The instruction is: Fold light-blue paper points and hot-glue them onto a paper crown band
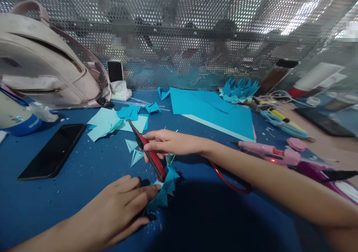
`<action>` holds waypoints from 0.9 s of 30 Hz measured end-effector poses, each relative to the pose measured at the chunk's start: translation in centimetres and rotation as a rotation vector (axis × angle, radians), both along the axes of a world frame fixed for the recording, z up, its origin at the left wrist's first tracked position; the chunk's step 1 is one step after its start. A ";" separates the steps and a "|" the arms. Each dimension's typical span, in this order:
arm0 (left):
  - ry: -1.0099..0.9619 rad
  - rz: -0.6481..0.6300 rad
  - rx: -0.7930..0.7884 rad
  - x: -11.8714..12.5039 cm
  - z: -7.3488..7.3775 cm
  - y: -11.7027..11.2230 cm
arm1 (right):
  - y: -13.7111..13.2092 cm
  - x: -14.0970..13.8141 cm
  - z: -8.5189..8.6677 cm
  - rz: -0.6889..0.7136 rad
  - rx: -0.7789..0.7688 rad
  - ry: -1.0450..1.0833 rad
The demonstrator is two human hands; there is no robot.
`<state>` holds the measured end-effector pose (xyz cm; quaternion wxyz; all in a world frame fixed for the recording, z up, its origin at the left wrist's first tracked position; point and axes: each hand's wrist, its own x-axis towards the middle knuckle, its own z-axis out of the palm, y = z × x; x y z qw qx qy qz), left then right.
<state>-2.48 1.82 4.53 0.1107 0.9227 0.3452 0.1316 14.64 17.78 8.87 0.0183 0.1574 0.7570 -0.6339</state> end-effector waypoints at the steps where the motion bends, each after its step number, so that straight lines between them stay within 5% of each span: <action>1: -0.002 -0.001 0.000 0.0 0.0 0.0 | 0.0 0.0 0.0 -0.002 0.004 0.000; 27: -0.022 0.001 -0.029 0.0 0.0 0.1 | -0.4 -0.9 -0.4 -0.079 0.063 -0.044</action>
